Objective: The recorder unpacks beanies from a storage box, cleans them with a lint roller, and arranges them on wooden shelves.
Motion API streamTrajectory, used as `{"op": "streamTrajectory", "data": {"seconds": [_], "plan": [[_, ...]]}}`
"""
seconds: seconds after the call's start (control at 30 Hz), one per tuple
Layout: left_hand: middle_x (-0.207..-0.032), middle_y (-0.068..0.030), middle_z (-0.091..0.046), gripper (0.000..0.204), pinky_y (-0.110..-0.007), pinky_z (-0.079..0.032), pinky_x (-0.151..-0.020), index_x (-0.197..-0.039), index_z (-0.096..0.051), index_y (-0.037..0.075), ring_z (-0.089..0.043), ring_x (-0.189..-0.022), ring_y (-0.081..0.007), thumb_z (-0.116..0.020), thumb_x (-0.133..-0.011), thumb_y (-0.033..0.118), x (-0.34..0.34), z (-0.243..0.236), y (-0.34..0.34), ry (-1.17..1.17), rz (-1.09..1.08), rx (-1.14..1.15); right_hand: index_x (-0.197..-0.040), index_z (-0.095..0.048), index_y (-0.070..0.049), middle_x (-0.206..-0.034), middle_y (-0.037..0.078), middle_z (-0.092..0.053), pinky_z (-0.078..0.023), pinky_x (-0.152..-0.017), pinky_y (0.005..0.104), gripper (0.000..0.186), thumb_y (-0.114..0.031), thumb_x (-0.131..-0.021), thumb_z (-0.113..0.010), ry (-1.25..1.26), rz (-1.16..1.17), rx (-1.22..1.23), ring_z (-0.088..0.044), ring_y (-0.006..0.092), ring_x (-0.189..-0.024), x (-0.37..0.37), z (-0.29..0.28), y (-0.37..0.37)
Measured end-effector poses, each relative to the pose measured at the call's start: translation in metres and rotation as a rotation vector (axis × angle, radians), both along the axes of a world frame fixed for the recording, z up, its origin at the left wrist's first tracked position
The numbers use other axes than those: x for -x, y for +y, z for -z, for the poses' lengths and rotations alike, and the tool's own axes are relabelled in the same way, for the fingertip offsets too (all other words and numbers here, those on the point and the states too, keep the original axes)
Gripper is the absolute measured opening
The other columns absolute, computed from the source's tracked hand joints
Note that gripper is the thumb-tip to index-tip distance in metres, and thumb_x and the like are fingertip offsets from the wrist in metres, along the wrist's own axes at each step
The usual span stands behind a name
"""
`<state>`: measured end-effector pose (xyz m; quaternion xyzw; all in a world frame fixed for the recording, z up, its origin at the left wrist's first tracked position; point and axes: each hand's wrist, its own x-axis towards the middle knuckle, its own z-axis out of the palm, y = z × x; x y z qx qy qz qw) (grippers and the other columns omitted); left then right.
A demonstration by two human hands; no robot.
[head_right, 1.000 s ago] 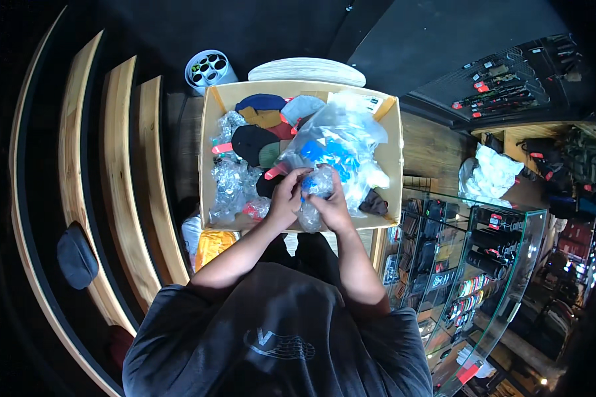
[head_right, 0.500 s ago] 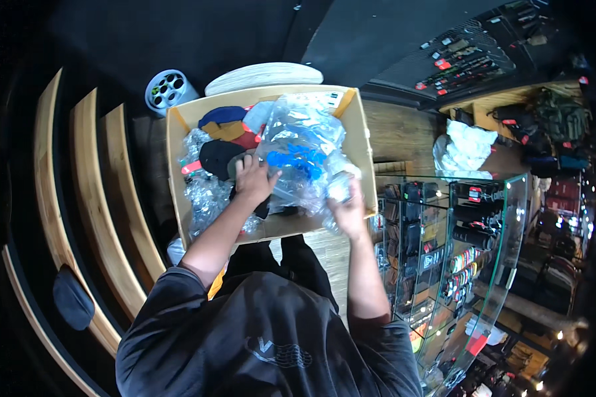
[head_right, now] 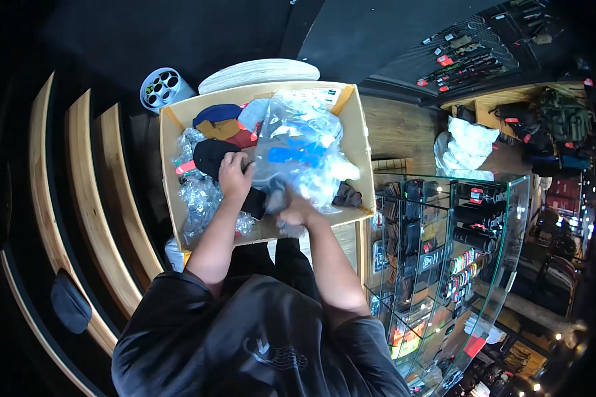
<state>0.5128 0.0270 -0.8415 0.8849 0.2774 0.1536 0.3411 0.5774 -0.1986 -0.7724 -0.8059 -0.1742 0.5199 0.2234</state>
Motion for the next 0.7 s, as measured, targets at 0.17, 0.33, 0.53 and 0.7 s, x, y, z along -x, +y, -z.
{"op": "streamTrajectory", "data": {"seconds": [0.17, 0.33, 0.53, 0.7], "plan": [[-0.122, -0.009, -0.072, 0.073, -0.051, -0.05, -0.103, -0.128, -0.069, 0.013, -0.065, -0.123, -0.03, -0.088, -0.078, 0.063, -0.028, -0.036, -0.01, 0.525, 0.051, -0.17, -0.168, -0.032, -0.004, -0.148, 0.023, -0.063, -0.05, -0.114, 0.0415, 0.092, -0.006, -0.089, -0.08, -0.382, 0.665, -0.43, -0.063, 0.0324, -0.133, -0.016, -0.015, -0.011], [-0.117, -0.008, -0.075, 0.058, -0.053, -0.051, -0.103, -0.126, -0.071, 0.014, -0.07, -0.115, -0.0313, -0.087, -0.081, 0.047, -0.031, -0.023, 0.006, 0.586, 0.013, -0.203, -0.158, -0.039, -0.006, -0.134, 0.014, -0.064, -0.055, -0.101, 0.0361, 0.069, 0.002, -0.098, -0.071, -0.1, 0.915, -0.485, -0.064, 0.0213, -0.118, -0.015, -0.013, -0.046], [-0.088, -0.0099, -0.068, 0.025, -0.05, -0.053, -0.082, -0.091, -0.072, 0.009, -0.069, -0.092, -0.0365, -0.085, -0.076, 0.024, 0.021, -0.082, 0.017, -0.066, -0.071, 0.12, -0.162, -0.042, -0.009, -0.137, 0.007, -0.066, -0.055, -0.104, 0.0351, 0.077, 0.009, -0.092, -0.066, 0.205, 0.806, -0.831, -0.066, 0.0181, -0.121, 0.008, -0.082, -0.052], [-0.087, -0.0021, -0.067, 0.019, -0.046, -0.046, -0.088, -0.088, -0.072, 0.012, -0.064, -0.097, -0.0291, -0.085, -0.078, 0.02, 0.041, -0.194, -0.038, -0.281, -0.088, 0.04, -0.148, -0.061, -0.002, -0.141, 0.008, -0.068, -0.05, -0.113, 0.0345, 0.067, 0.01, -0.083, -0.073, -0.213, 0.31, -0.934, -0.063, 0.0193, -0.131, -0.006, -0.141, -0.038]]}}
